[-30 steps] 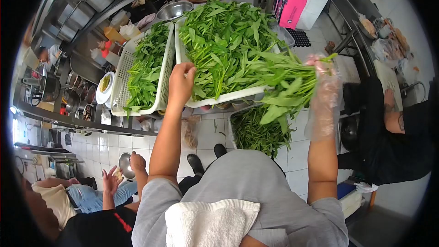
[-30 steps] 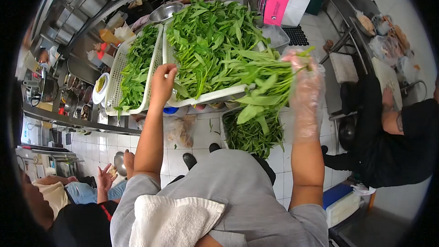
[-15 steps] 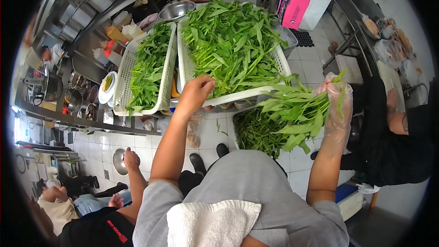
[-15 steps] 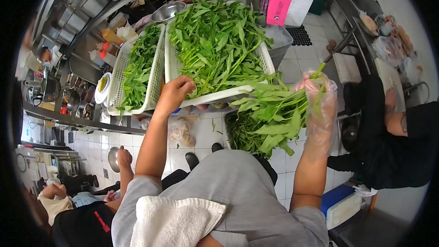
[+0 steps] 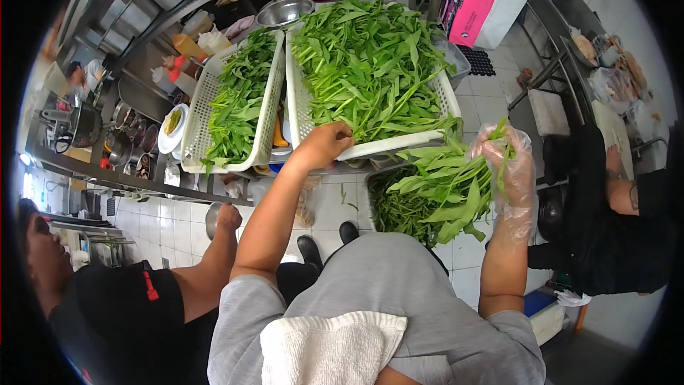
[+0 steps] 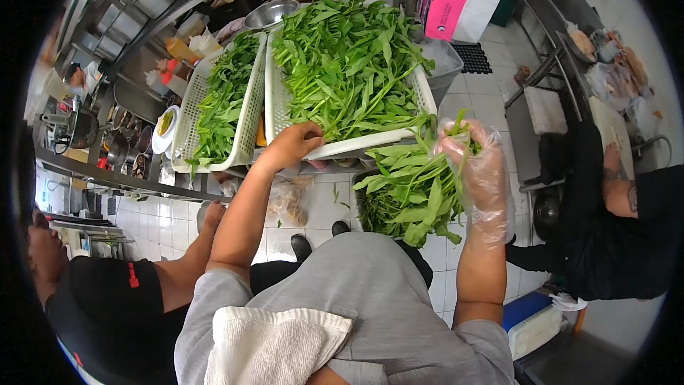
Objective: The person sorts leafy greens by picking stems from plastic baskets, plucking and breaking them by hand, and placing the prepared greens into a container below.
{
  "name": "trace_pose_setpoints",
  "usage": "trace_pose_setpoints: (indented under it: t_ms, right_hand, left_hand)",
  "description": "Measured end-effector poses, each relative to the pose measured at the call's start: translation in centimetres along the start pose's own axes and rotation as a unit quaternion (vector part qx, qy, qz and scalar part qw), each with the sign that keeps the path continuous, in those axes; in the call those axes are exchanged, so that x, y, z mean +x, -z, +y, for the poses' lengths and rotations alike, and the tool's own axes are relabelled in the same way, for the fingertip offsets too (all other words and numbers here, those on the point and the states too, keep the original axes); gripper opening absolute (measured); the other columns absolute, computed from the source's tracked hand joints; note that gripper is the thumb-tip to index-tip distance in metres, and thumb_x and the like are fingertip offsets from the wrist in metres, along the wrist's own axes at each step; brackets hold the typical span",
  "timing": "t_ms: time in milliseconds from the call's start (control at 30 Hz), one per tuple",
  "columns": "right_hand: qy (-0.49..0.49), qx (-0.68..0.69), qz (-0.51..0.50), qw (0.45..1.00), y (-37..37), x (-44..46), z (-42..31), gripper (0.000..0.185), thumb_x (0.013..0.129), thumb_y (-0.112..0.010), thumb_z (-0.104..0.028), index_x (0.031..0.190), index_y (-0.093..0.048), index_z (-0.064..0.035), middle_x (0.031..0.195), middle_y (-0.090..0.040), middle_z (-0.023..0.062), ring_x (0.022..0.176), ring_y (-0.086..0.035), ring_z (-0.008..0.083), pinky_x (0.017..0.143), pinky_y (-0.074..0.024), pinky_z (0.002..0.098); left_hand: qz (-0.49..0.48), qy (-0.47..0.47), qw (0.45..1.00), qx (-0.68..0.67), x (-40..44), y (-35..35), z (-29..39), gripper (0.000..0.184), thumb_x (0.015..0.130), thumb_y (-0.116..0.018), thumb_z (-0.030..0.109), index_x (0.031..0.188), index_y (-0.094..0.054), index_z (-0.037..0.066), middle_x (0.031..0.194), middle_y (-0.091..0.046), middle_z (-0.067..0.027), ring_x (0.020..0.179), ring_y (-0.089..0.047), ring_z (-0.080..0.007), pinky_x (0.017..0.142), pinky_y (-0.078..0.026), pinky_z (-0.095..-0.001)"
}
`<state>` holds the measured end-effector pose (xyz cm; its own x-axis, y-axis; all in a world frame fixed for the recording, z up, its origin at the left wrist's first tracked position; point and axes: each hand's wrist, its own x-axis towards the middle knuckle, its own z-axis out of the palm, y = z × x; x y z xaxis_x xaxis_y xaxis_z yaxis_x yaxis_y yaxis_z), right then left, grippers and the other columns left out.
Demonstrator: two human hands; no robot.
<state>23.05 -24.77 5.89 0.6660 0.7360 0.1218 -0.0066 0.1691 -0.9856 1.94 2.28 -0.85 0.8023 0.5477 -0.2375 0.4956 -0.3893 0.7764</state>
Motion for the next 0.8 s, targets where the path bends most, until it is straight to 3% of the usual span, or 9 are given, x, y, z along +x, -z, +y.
trace_pose_setpoints:
  t_ms: [100,133,233,267,367,400,467,633,800]
  right_hand:
    - [0.009,0.017,-0.031,0.999,-1.3,-0.2,-0.5,0.02,0.081,-0.07,-0.004,0.096,-0.058,0.0014,0.093,-0.061,0.0061,0.081,-0.059,0.0122,0.076,-0.0486,0.0269]
    - [0.011,0.016,-0.031,0.999,-1.8,-0.2,-0.4,0.02,0.081,-0.07,-0.004,0.096,-0.058,0.0014,0.093,-0.061,0.0061,0.081,-0.059,0.0122,0.076,-0.0486,0.0269]
    - [0.019,-0.25,0.012,0.968,-4.6,-0.5,-2.0,0.022,0.079,-0.069,-0.006,0.099,-0.06,-0.0023,0.096,-0.064,0.0091,0.089,-0.062,0.0175,0.082,-0.0502,0.0298]
    - [0.019,-0.25,0.012,0.968,-5.1,-0.5,-1.9,0.022,0.079,-0.069,-0.006,0.099,-0.06,-0.0023,0.096,-0.064,0.0091,0.089,-0.062,0.0175,0.082,-0.0502,0.0298]
    - [0.224,-0.359,-0.063,0.904,-6.5,1.2,-0.8,0.022,0.077,-0.067,-0.01,0.099,-0.066,-0.0067,0.09,-0.065,0.0128,0.086,-0.064,0.0251,0.078,-0.0509,0.0356]
    - [0.225,-0.36,-0.063,0.903,-7.4,1.7,-0.7,0.022,0.077,-0.067,-0.01,0.099,-0.066,-0.0067,0.09,-0.065,0.0128,0.086,-0.064,0.0251,0.078,-0.0509,0.0356]
    - [0.321,-0.452,-0.056,0.83,-9.4,2.3,-0.5,0.021,0.075,-0.069,-0.014,0.095,-0.067,-0.0087,0.079,-0.061,0.0091,0.078,-0.061,0.0273,0.069,-0.0492,0.039]
    - [0.38,-0.482,-0.114,0.781,-12.7,3.7,1.2,0.022,0.071,-0.07,-0.019,0.09,-0.066,-0.0104,0.075,-0.059,0.0056,0.074,-0.059,0.026,0.061,-0.0458,0.04]
    - [0.409,-0.42,-0.104,0.803,-12.7,4.2,3.2,0.018,0.066,-0.069,-0.017,0.083,-0.066,-0.0127,0.077,-0.061,0.0036,0.072,-0.059,0.0251,0.061,-0.0465,0.0391]
  left_hand:
    - [0.0,0.023,0.999,-0.024,0.5,-0.2,-0.7,0.028,0.088,-0.058,0.023,0.106,-0.06,0.002,0.077,-0.064,-0.0093,0.058,-0.062,-0.0199,0.043,-0.048,-0.0311]
    - [0.04,0.041,0.992,-0.116,0.9,-0.6,-1.4,0.026,0.088,-0.058,0.022,0.107,-0.059,0.004,0.079,-0.063,-0.0066,0.064,-0.061,-0.0175,0.044,-0.048,-0.0311]
    - [0.081,0.07,0.954,-0.28,0.9,0.0,-0.4,0.023,0.088,-0.057,0.02,0.108,-0.057,0.008,0.084,-0.061,-0.002,0.074,-0.057,-0.0135,0.05,-0.049,-0.0306]
    - [0.085,0.084,0.927,-0.356,0.4,0.4,0.7,0.021,0.088,-0.057,0.02,0.107,-0.056,0.01,0.087,-0.06,-0.0002,0.079,-0.055,-0.0119,0.053,-0.049,-0.03]
    - [0.079,0.066,0.895,-0.434,0.0,0.7,2.1,0.015,0.089,-0.056,0.017,0.101,-0.057,0.009,0.089,-0.061,-0.002,0.077,-0.057,-0.0115,0.063,-0.05,-0.0275]
    - [0.062,0.054,0.88,-0.468,-0.1,0.8,2.3,0.014,0.089,-0.056,0.016,0.101,-0.057,0.008,0.089,-0.062,-0.0027,0.077,-0.058,-0.0116,0.065,-0.051,-0.0266]
    - [0.056,0.052,0.869,-0.489,-0.7,0.6,3.2,0.013,0.09,-0.055,0.014,0.101,-0.057,0.007,0.089,-0.063,-0.0034,0.076,-0.059,-0.0115,0.066,-0.051,-0.0259]
    - [-0.063,0.009,0.83,-0.555,-2.3,0.1,4.2,0.013,0.092,-0.053,0.008,0.103,-0.058,0.003,0.095,-0.067,-0.0076,0.081,-0.065,-0.0125,0.068,-0.054,-0.0261]
    - [-0.039,0.022,0.799,-0.6,-3.0,-1.6,3.4,0.014,0.094,-0.053,0.014,0.103,-0.058,0.005,0.095,-0.067,-0.0057,0.082,-0.064,-0.0122,0.07,-0.053,-0.0267]
